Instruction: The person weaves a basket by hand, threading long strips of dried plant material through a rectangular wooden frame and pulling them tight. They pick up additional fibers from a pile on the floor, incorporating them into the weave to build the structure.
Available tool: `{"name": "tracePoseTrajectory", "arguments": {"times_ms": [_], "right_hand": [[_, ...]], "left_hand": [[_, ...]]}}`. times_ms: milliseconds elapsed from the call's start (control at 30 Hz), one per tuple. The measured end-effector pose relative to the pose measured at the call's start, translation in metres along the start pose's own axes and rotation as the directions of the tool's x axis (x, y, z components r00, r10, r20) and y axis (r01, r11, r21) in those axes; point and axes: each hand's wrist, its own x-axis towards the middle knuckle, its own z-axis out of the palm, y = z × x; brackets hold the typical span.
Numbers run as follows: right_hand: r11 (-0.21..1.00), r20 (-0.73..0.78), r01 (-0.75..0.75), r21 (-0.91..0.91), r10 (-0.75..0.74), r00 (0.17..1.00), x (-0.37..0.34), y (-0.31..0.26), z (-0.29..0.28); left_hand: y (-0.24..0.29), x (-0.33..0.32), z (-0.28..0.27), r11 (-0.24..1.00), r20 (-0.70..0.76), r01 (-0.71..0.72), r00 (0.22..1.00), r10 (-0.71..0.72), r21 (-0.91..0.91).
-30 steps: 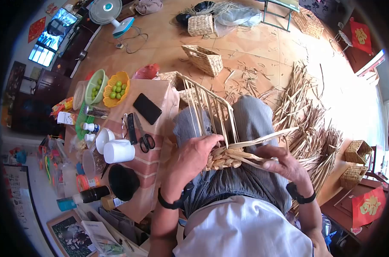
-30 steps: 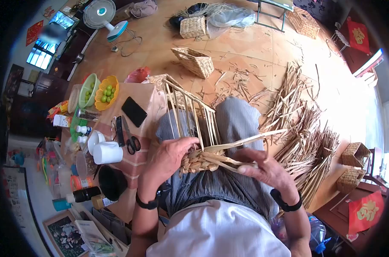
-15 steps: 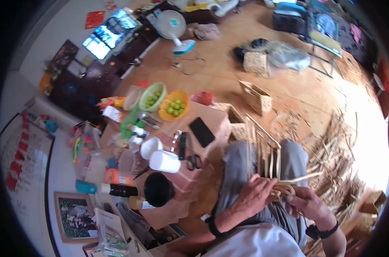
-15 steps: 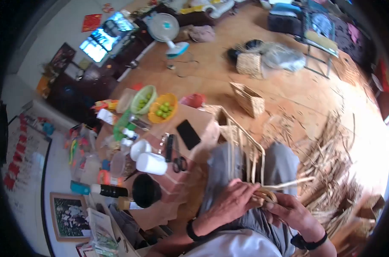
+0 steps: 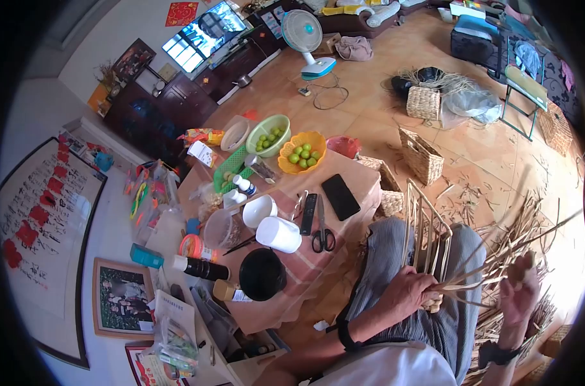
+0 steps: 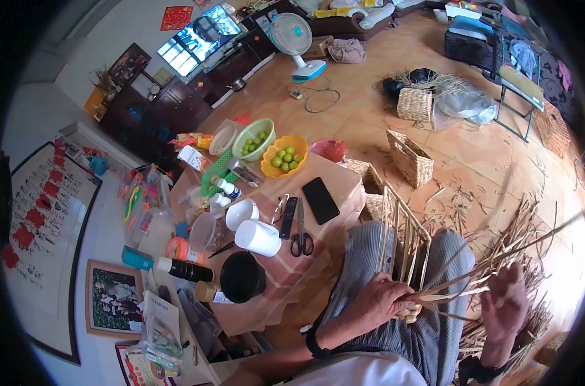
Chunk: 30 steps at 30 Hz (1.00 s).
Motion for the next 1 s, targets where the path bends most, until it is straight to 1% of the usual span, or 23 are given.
{"name": "tracePoseTrajectory", "arguments": {"times_ms": [33,67,100,133,167,200,267,333,400,433,467,500,533,567,600,633,667,700,767,833,867,967,1000], "right_hand": [[0.972,0.020,-0.057,-0.230,0.064,0.998,-0.001,0.007,0.009],[0.881,0.041,-0.094,-0.464,0.127,0.991,-0.002,0.014,0.018],[0.744,0.061,-0.104,-0.660,0.190,0.980,-0.002,0.021,0.027],[0.703,0.082,-0.136,-0.698,0.267,0.960,-0.006,0.031,0.038],[0.524,0.154,-0.061,-0.850,0.358,0.921,-0.003,0.037,0.053],[0.615,0.148,-0.118,-0.779,0.363,0.920,-0.006,0.050,0.062],[0.628,0.162,-0.082,-0.774,0.322,0.933,-0.004,0.063,0.072],[0.451,0.211,0.086,-0.888,0.234,0.949,0.007,0.064,0.083],[0.664,0.025,-0.168,-0.729,0.271,0.962,0.008,0.072,0.065],[0.743,-0.063,-0.281,-0.608,0.307,0.950,0.011,0.077,0.055],[0.777,-0.075,-0.254,-0.576,0.259,0.963,0.016,0.082,0.047],[0.820,-0.113,-0.317,-0.477,0.300,0.947,0.022,0.082,0.038],[0.849,-0.147,-0.376,-0.371,0.345,0.927,0.030,0.081,0.030],[0.866,-0.175,-0.428,-0.258,0.394,0.902,0.037,0.080,0.024],[0.856,-0.193,-0.451,-0.253,0.412,0.890,0.045,0.081,0.023],[0.845,-0.195,-0.446,-0.295,0.404,0.894,0.048,0.083,0.025],[0.833,-0.196,-0.439,-0.336,0.394,0.898,0.051,0.086,0.029],[0.820,-0.194,-0.429,-0.378,0.383,0.903,0.054,0.087,0.036],[0.801,-0.116,-0.377,-0.466,0.367,0.923,0.053,0.079,0.051],[0.770,-0.064,-0.313,-0.556,0.336,0.940,0.052,0.076,0.058],[0.743,0.026,-0.236,-0.627,0.323,0.946,0.051,0.075,0.054],[0.647,0.050,-0.154,-0.747,0.286,0.957,0.047,0.083,0.048],[0.528,0.025,-0.123,-0.840,0.266,0.964,0.044,0.080,0.055]], "left_hand": [[0.000,-0.001,-0.001,1.000,-0.013,0.006,1.000,-0.006,0.000],[0.000,0.000,-0.001,1.000,-0.026,0.011,1.000,-0.011,0.000],[-0.001,0.000,0.000,1.000,-0.038,0.017,0.999,-0.017,-0.001],[-0.001,0.001,0.000,1.000,-0.030,0.016,0.999,-0.016,-0.008],[-0.003,0.002,0.001,1.000,-0.022,0.015,1.000,-0.015,-0.015],[-0.004,0.003,0.001,1.000,-0.014,0.013,1.000,-0.013,-0.021],[-0.008,0.005,-0.001,0.999,0.012,0.026,1.000,-0.026,-0.024],[-0.008,0.007,-0.005,0.999,0.035,0.031,0.999,-0.029,-0.041],[-0.005,0.008,-0.010,0.997,0.054,0.025,0.998,-0.021,-0.073],[-0.001,0.007,-0.009,0.999,0.039,0.045,0.998,-0.044,-0.014],[0.003,0.006,-0.004,0.997,0.023,0.065,0.998,-0.066,0.043],[0.005,0.005,0.003,0.991,0.006,0.086,0.996,-0.087,0.099],[0.003,0.004,0.010,0.994,0.038,-0.003,0.999,-0.001,0.110],[0.004,-0.001,0.014,0.984,0.033,-0.038,0.999,0.033,0.173],[0.014,-0.005,0.013,0.970,0.030,-0.071,0.997,0.066,0.235],[0.020,-0.008,0.013,0.950,0.028,-0.103,0.995,0.100,0.296],[0.022,-0.008,0.013,0.922,0.133,-0.077,0.991,0.028,0.379],[0.027,-0.008,0.013,0.867,0.123,-0.075,0.992,0.016,0.493],[0.038,-0.011,0.014,0.714,0.098,-0.066,0.995,-0.003,0.697],[0.036,-0.008,0.028,0.578,0.084,-0.042,0.995,-0.046,0.815],[0.035,-0.007,0.034,0.504,0.075,-0.031,0.995,-0.068,0.863],[0.034,-0.003,0.036,0.510,0.161,-0.105,0.985,-0.065,0.853],[0.034,-0.002,0.035,0.522,0.180,-0.131,0.983,-0.045,0.843]]}}
